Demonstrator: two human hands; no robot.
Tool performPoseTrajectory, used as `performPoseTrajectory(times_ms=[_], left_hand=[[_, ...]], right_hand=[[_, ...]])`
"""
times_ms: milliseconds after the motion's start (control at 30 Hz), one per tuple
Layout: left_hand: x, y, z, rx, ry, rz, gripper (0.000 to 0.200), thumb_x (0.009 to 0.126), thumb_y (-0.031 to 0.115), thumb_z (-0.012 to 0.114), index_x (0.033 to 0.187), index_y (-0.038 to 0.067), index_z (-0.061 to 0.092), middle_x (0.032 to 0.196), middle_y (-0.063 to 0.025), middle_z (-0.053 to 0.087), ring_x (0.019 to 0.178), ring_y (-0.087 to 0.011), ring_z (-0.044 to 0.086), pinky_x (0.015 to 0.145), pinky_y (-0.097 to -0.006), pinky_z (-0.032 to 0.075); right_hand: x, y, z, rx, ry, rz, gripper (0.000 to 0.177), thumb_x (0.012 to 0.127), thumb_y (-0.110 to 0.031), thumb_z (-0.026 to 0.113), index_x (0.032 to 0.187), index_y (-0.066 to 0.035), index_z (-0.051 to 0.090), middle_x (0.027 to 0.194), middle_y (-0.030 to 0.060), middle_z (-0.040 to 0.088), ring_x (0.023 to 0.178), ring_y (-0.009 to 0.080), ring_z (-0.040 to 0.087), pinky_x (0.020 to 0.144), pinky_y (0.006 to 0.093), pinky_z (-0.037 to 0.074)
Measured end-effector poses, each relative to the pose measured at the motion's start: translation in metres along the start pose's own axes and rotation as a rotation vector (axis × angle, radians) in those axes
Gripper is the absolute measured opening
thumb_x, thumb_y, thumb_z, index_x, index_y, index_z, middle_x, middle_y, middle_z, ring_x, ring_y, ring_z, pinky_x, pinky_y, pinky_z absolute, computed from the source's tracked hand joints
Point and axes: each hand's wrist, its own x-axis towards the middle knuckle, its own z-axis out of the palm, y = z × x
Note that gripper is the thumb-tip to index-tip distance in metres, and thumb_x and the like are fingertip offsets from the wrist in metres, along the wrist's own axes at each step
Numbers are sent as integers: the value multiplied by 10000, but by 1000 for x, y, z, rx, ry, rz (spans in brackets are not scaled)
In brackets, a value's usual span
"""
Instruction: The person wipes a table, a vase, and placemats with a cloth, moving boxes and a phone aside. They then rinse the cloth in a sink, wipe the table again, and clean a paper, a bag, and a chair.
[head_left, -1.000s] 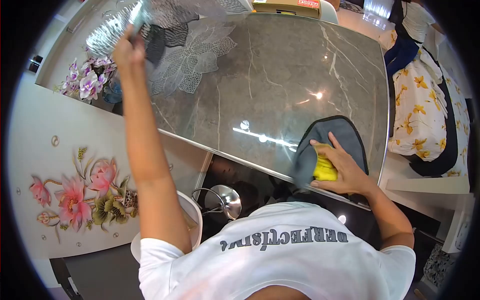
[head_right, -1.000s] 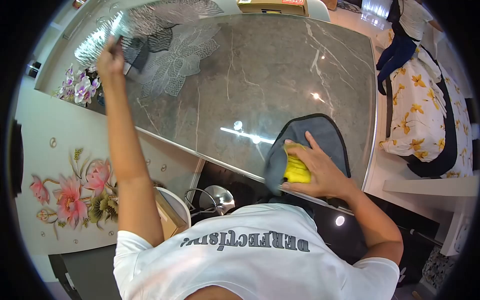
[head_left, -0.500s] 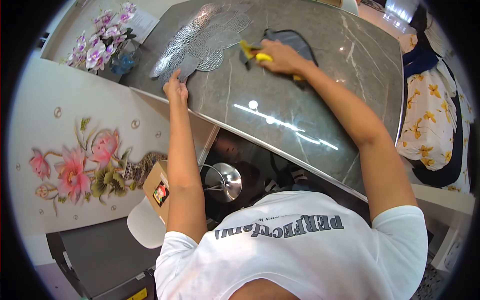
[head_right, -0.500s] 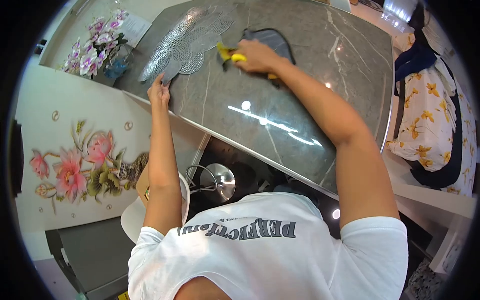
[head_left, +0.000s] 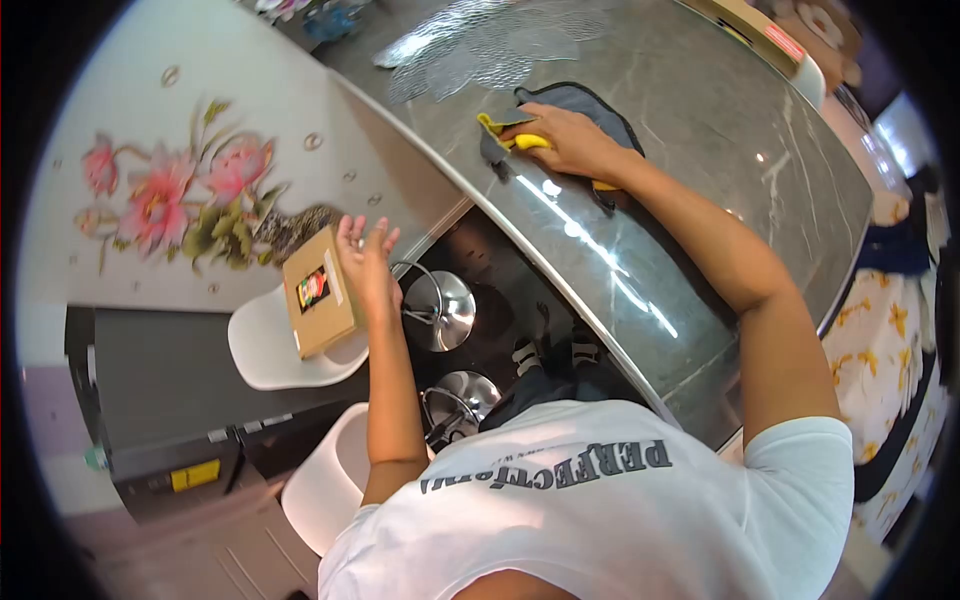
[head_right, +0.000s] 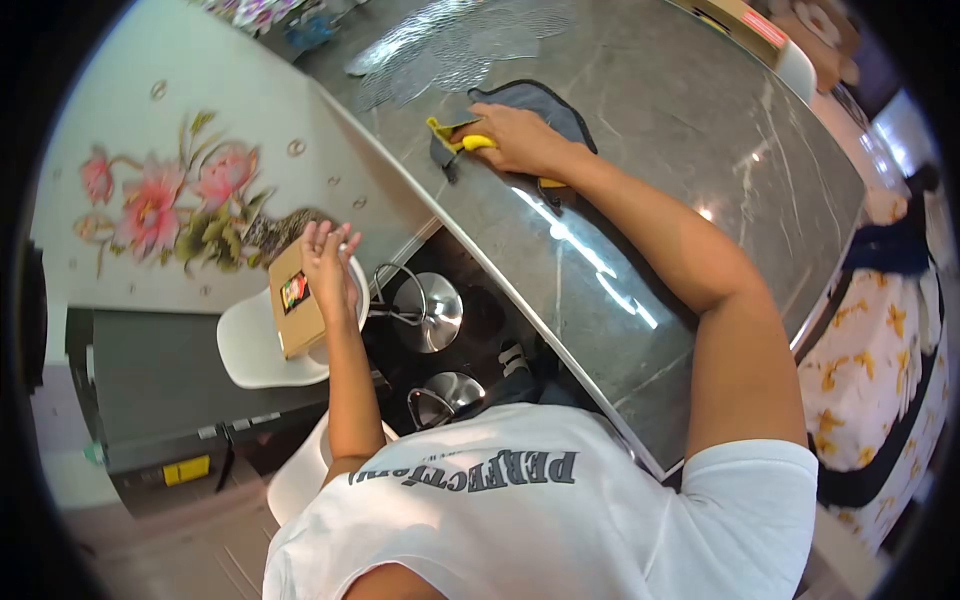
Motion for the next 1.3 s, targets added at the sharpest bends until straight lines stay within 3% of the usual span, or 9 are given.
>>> performPoseTrajectory(times_ms=[500, 533, 700, 833, 967, 1067, 1133, 1233, 1300], left_hand=[[-283, 25, -137, -57, 254, 148, 616, 787, -17, 588, 1328, 48, 300, 1251, -144, 415, 937, -189, 585, 728, -263, 495], [-207, -20, -138, -9, 316, 72, 636, 810, -7, 576, 1352, -7, 242, 1300, -192, 353, 1017, -222, 563, 780, -299, 492], [-274, -31, -195, -2, 562, -75, 611, 826, -24, 537, 1362, 36, 250, 1311, -176, 365, 970, -181, 565, 780, -282, 487], [-332, -17, -191, 17, 821, -139, 613, 807, -46, 541, 1351, 47, 275, 1266, -157, 429, 916, -166, 579, 784, -282, 494], [-378, 16, -211, -235, 827, -110, 502, 864, 52, 577, 1306, 22, 341, 1188, -143, 492, 928, -184, 589, 810, -303, 494], [-458, 38, -215, -184, 893, 12, 561, 864, 149, 622, 1320, 8, 329, 1163, -113, 507, 1006, -155, 546, 857, -281, 456], [-504, 65, -214, 9, 1038, 99, 651, 830, 199, 675, 1340, 19, 314, 1181, -84, 492, 1070, -120, 491, 887, -255, 416], [-576, 87, -222, 11, 1374, 101, 521, 818, 151, 680, 1256, 37, 423, 1126, -41, 550, 997, -102, 541, 852, -257, 451], [-619, 102, -226, -165, 1621, 320, 397, 831, 112, 654, 1185, 38, 491, 1043, -16, 593, 937, -99, 573, 824, -263, 475]], right_hand=[[-186, -156, 3, 67, 3, 58, 273, 818, -92, 581, 1079, -9, 584, 1284, 229, 446, 1209, 372, 410, 1003, 387, 319], [-106, -98, 57, 25, -47, 74, 286, 821, -76, 577, 1089, 20, 566, 1293, 223, 441, 1213, 361, 405, 1012, 378, 306], [-59, -78, 116, 34, -49, 89, 324, 895, -151, 530, 1141, 59, 512, 1159, 182, 529, 1057, 285, 513, 942, 339, 364], [-23, -147, 159, 811, -333, 667, 360, 919, -293, 530, 1144, -14, 555, 1029, 63, 575, 892, 125, 543, 801, 269, 441], [-56, -334, 236, 1254, -996, 608, 421, 949, -399, 420, 1223, -95, 517, 1097, 76, 564, 867, 181, 581, 779, 333, 479], [-144, -477, 219, 1402, -1454, 326, 595, 935, -546, 283, 1280, -95, 458, 1180, 105, 524, 1004, 194, 535, 872, 333, 430], [-193, -545, 205, 1260, -1532, -211, 692, 940, -563, 165, 1345, -50, 391, 1285, 143, 444, 1230, 220, 369, 1061, 332, 217], [-241, -613, 194, 1267, -1851, -527, 628, 966, -493, 212, 1340, -22, 393, 1378, 144, 366, 1278, 200, 321, 1077, 315, 180], [-271, -656, 186, 1401, -2050, -635, 473, 973, -350, 379, 1289, -6, 460, 1259, 101, 490, 1215, 167, 392, 1056, 300, 219]])
